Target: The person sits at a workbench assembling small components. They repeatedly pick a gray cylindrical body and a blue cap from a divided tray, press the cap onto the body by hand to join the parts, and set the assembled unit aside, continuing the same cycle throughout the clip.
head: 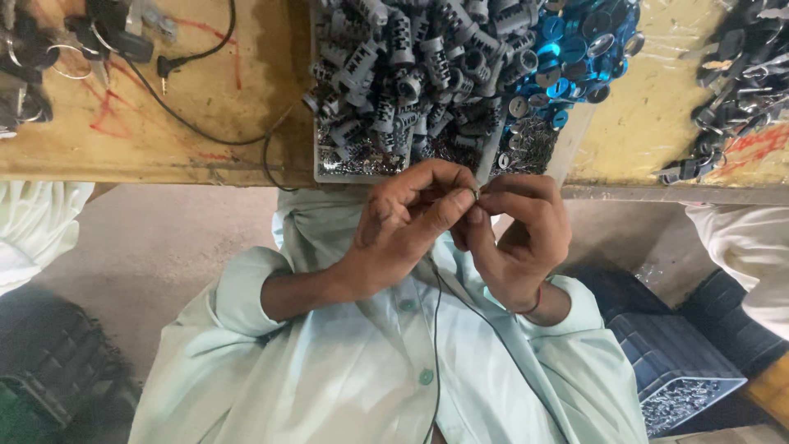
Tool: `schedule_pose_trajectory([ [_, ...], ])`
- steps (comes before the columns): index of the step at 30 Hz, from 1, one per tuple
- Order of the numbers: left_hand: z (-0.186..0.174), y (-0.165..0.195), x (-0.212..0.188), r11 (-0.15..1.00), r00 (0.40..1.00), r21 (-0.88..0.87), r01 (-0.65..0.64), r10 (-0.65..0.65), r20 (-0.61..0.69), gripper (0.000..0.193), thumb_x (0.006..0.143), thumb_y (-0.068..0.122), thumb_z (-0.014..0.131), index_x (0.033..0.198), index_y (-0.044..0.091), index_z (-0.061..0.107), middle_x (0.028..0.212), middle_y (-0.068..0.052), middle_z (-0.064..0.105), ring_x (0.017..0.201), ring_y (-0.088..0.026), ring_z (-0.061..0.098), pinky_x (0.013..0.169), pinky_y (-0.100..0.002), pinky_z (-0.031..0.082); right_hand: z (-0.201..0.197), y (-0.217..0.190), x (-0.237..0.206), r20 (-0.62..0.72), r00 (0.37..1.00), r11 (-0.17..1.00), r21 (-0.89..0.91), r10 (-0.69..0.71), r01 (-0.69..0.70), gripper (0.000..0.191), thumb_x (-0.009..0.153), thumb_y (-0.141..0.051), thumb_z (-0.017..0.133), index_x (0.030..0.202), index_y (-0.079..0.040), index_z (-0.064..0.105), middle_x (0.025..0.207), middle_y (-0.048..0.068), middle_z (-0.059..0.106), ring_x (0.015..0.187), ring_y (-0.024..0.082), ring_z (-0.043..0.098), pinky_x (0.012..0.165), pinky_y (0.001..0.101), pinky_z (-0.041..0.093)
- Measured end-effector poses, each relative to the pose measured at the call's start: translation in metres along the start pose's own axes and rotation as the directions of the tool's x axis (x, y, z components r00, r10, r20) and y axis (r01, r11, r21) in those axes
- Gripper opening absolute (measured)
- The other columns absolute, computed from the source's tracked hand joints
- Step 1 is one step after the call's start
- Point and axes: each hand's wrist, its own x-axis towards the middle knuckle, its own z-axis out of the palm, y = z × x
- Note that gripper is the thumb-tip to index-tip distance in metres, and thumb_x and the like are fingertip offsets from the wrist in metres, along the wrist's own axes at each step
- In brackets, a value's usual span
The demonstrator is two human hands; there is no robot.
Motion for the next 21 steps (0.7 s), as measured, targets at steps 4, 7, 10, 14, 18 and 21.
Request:
schedule_pose_trajectory([
  [4,-0.002,0.0,-0.001,1.0,1.0,0.0,0.007,-0.007,0.031,0.027,0.106,0.019,0.062,0.122,-0.002,0.061,0.103,-0.007,0.07,0.086,-0.013,0.07,0.078,-0.028,0.06,-0.01,-0.002,0.002,0.066,0.993,0.995,0.027,0.097,-0.099,0.018,0.094,0.008,0.073,0.109,0.002,0.063,0.112,0.014,0.064,0.09,0.017,0.065,0.081,0.0253,0.052],
  [7,-0.002,0.001,-0.004,0.99,0.997,0.118,-0.08,0.078,0.027,0.024,0.108,0.018,0.062,0.122,-0.002,0.061,0.104,-0.007,0.071,0.091,-0.012,0.07,0.082,-0.028,0.06,-0.01,-0.002,0.001,0.05,0.994,0.995,0.032,0.097,-0.099,0.019,0.093,0.01,0.074,0.108,0.003,0.064,0.11,0.014,0.065,0.09,0.016,0.066,0.08,0.0249,0.053],
  [10,-0.001,0.003,-0.008,0.921,0.972,0.313,-0.232,0.233,0.035,0.023,0.11,0.018,0.061,0.123,-0.001,0.061,0.107,-0.007,0.07,0.1,-0.012,0.071,0.089,-0.027,0.061,-0.007,-0.003,0.002,0.04,0.999,0.996,-0.082,0.023,-0.02,0.021,0.089,0.011,0.077,0.106,0.004,0.067,0.108,0.015,0.067,0.094,0.019,0.067,0.079,0.0262,0.053],
  [14,0.0,0.004,-0.007,0.956,0.982,0.232,-0.181,0.187,-0.001,0.021,0.109,0.016,0.061,0.121,-0.002,0.06,0.106,-0.007,0.07,0.099,-0.012,0.072,0.089,-0.028,0.062,-0.007,-0.002,0.004,0.081,0.996,0.998,-0.057,0.041,-0.037,0.02,0.089,0.012,0.077,0.105,0.004,0.068,0.107,0.014,0.069,0.09,0.018,0.069,0.078,0.0262,0.055],
  [18,-0.001,0.007,-0.006,0.955,0.986,0.248,-0.164,0.159,0.04,0.021,0.109,0.016,0.06,0.12,-0.002,0.06,0.105,-0.007,0.07,0.095,-0.011,0.071,0.086,-0.028,0.064,-0.01,-0.001,0.002,0.072,0.994,0.996,0.024,0.084,-0.086,0.02,0.089,0.011,0.076,0.106,0.004,0.067,0.108,0.014,0.069,0.089,0.018,0.069,0.076,0.0245,0.054],
  [21,0.001,0.011,-0.006,0.91,0.966,0.325,-0.258,0.255,0.053,0.019,0.108,0.014,0.061,0.12,-0.001,0.061,0.104,-0.006,0.069,0.094,-0.01,0.071,0.084,-0.026,0.064,-0.007,0.003,-0.002,0.043,0.996,0.996,0.032,0.077,-0.078,0.021,0.091,0.011,0.076,0.107,0.003,0.067,0.109,0.014,0.07,0.092,0.018,0.069,0.078,0.0248,0.054],
])
